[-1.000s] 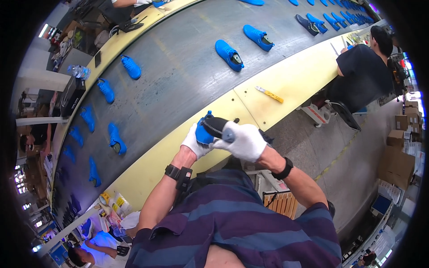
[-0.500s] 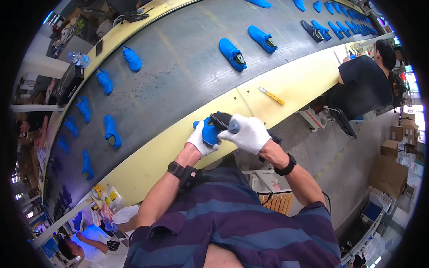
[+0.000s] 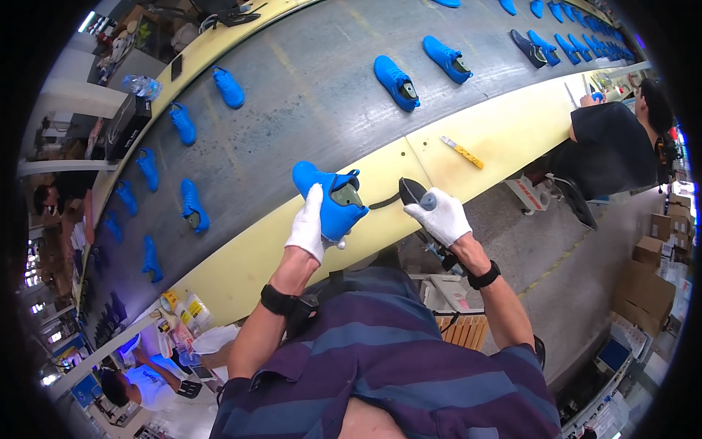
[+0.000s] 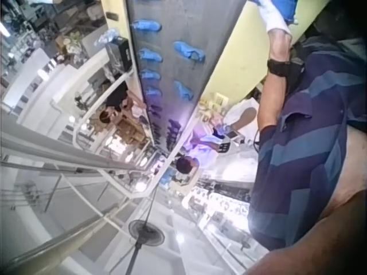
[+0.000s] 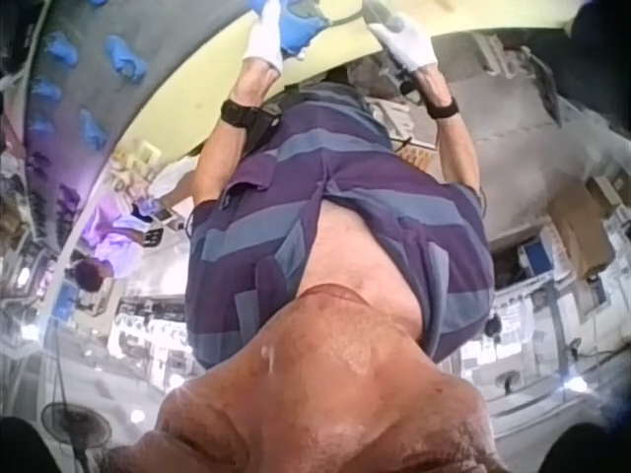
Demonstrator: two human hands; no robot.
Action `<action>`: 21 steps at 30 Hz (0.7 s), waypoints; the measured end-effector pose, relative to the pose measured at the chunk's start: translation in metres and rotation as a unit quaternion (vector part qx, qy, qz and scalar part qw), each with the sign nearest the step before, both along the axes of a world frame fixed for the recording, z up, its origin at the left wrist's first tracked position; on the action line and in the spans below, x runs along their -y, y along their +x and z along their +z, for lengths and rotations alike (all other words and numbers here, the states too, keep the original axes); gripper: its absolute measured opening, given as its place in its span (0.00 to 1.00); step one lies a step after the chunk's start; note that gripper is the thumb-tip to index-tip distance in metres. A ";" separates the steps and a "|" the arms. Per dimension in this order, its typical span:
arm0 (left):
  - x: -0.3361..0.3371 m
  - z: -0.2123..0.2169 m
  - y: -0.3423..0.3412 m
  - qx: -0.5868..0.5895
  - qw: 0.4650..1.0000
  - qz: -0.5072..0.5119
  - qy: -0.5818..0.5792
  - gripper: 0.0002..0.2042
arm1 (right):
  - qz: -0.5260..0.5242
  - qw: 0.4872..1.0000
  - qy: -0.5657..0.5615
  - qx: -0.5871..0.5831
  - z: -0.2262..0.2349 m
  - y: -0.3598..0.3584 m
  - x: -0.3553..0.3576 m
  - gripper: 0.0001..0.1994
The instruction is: Applying adhesive and assembling blue shoe uppers on an industrial production line.
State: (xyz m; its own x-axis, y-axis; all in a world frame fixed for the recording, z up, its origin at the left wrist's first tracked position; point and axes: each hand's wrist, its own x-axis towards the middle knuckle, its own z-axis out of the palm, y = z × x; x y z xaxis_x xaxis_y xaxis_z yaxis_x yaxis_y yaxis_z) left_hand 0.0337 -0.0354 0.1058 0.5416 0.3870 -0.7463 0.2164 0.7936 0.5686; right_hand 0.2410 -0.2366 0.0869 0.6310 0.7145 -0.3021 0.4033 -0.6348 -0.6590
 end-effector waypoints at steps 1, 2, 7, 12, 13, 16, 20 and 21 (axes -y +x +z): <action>-0.001 0.003 0.000 -0.002 1.000 -0.002 0.013 0.40 | -0.010 1.000 0.003 -0.016 -0.002 -0.001 0.002 0.22; -0.001 0.007 0.000 -0.004 1.000 -0.002 0.015 0.40 | -0.021 0.999 0.007 -0.033 -0.003 -0.002 0.004 0.22; -0.003 0.006 -0.003 -0.048 0.999 0.009 -0.002 0.39 | -0.012 0.998 0.036 -0.043 0.022 -0.022 0.004 0.19; 0.000 -0.022 -0.006 -0.067 0.996 0.035 -0.038 0.36 | 0.065 0.988 0.132 -0.045 0.081 -0.047 -0.008 0.19; 0.001 -0.023 -0.006 -0.076 0.995 0.041 -0.050 0.35 | 0.085 0.983 0.150 -0.058 0.086 -0.052 -0.012 0.19; 0.009 -0.021 -0.001 -0.088 0.994 0.036 -0.050 0.34 | 0.136 0.973 0.174 -0.061 0.093 -0.063 -0.026 0.19; 0.013 -0.020 0.001 -0.045 0.999 0.028 0.001 0.35 | 0.117 0.985 0.124 -0.042 0.081 -0.060 -0.029 0.19; 0.011 -0.018 0.000 -0.034 0.999 0.030 0.008 0.35 | 0.089 0.990 0.105 -0.034 0.080 -0.057 -0.029 0.19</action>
State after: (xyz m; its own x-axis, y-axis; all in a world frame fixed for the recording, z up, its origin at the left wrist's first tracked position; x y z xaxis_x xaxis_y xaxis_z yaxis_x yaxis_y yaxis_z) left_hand 0.0341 -0.0463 0.0880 0.4658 0.4293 -0.7738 0.2063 0.7976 0.5667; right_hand 0.1837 -0.2074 0.1671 0.4729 0.8641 -0.1725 0.4466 -0.4038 -0.7984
